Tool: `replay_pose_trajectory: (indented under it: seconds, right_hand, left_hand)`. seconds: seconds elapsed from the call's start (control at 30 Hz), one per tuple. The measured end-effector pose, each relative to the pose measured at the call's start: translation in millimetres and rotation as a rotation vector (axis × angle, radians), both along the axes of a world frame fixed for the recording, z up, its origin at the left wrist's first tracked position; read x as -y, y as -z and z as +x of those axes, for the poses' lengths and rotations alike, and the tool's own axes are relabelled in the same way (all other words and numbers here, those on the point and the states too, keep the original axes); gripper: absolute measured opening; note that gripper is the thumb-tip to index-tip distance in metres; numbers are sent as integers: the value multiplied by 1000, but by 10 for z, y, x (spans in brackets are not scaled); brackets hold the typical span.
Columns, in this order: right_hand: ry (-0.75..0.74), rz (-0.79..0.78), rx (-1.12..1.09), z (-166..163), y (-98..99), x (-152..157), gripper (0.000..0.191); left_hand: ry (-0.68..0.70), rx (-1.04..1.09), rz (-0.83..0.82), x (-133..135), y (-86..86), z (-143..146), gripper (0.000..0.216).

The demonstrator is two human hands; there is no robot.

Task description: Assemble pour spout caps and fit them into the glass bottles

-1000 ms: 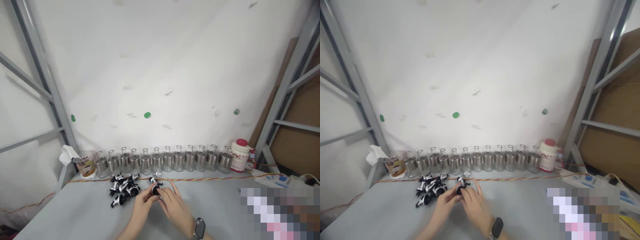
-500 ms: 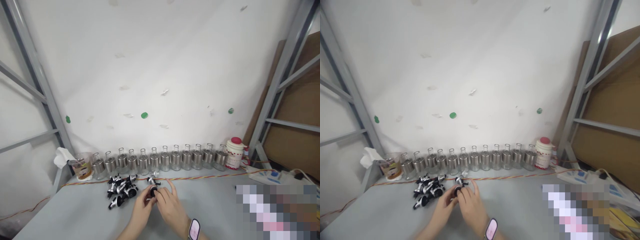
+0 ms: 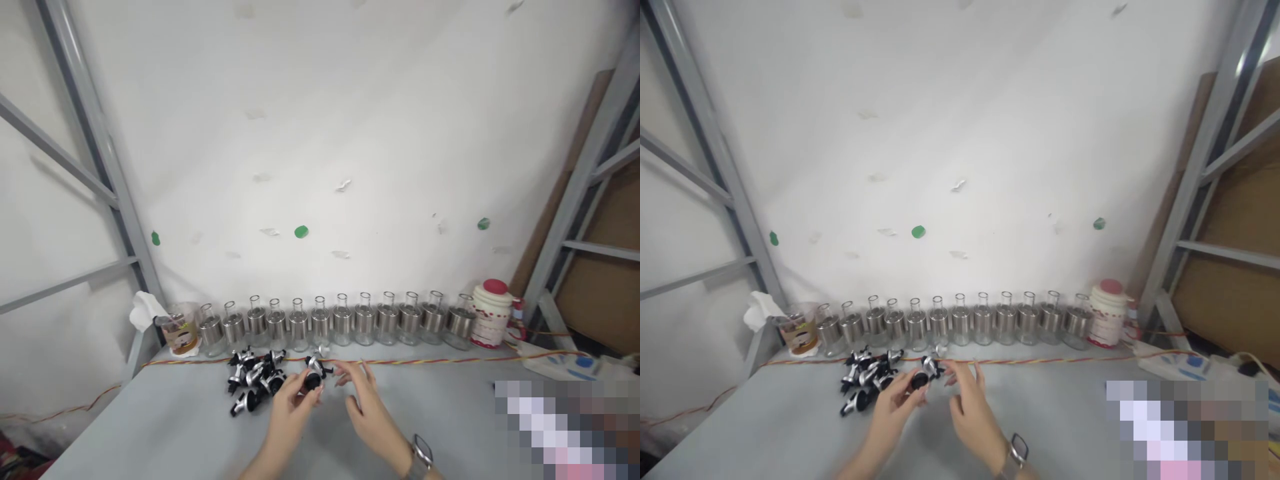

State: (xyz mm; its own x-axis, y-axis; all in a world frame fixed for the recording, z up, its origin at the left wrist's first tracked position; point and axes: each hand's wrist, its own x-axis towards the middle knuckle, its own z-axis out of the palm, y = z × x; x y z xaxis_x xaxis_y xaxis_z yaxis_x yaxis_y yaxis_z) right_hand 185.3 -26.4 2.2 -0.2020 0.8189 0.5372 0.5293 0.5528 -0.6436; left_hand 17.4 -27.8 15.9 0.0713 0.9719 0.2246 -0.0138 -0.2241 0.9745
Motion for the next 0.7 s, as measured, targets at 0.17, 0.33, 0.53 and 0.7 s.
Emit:
replay_pose_trajectory:
  seconds: [0.17, 0.33, 0.53, 0.7]
  right_hand:
    - [-17, -238, -173, -79, -21, 51, 23]
    - [134, -167, -84, -77, -18, 99, 24]
    - [59, -121, 135, -154, 19, 137, 27]
    - [104, -225, -42, -196, 181, 52, 31]
  left_hand:
    - [134, 90, -152, -15, 56, 54, 33]
    - [150, 90, -147, -31, 210, 97, 42]
    - [7, -342, 104, 21, 310, 61, 46]
    - [-7, -598, 247, 43, 246, 32, 44]
